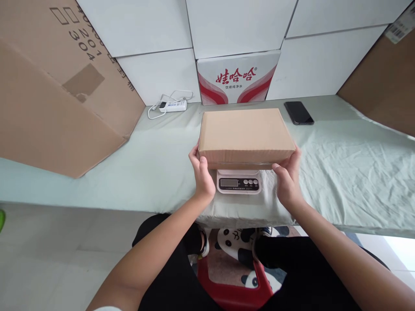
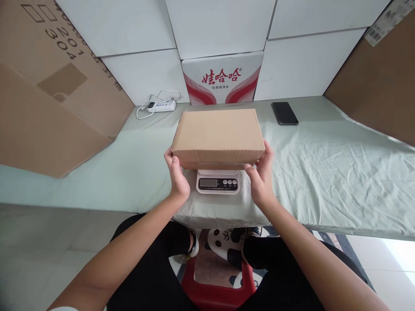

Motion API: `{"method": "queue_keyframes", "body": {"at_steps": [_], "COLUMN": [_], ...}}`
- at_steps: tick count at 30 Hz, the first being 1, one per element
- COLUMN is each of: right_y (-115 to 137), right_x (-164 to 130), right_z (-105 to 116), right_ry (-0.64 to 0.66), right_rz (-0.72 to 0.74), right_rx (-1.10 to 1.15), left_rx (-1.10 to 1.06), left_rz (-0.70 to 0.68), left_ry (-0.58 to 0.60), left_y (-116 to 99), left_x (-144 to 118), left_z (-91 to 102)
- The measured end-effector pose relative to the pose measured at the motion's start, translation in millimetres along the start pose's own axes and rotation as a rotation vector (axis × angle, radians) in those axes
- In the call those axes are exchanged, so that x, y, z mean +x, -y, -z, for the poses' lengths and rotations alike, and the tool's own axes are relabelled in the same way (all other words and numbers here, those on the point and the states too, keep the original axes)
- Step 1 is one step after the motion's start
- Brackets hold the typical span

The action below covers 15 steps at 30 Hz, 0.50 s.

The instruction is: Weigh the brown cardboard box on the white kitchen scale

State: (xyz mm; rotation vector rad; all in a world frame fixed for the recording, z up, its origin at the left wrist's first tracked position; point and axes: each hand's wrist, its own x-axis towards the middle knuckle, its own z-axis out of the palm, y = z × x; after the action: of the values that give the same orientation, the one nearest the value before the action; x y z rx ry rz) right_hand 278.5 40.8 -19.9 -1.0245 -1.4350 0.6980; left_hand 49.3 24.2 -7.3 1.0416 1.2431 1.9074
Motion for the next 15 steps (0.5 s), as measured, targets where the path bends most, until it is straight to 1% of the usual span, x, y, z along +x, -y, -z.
{"method": "queue_keyframes", "body": {"at_steps": [5, 15], "right_y": [4.1, 9.9], "right_x": [2.7, 5.2], "right_z": [-1.3, -2.4], "right_ry": [-0.001, -0.008], "right_rz": [-0.016, -0.022], "right_rx": [0.026, 0.038], "left_rx": [0.009, 0.021], "left_rz": [0.055, 0.077], "left_ry": [0.014, 0.022], "left_y": [1.3, 0.0], "left_x": [-2.9, -4.5], "left_z": [2.2, 2.3]}}
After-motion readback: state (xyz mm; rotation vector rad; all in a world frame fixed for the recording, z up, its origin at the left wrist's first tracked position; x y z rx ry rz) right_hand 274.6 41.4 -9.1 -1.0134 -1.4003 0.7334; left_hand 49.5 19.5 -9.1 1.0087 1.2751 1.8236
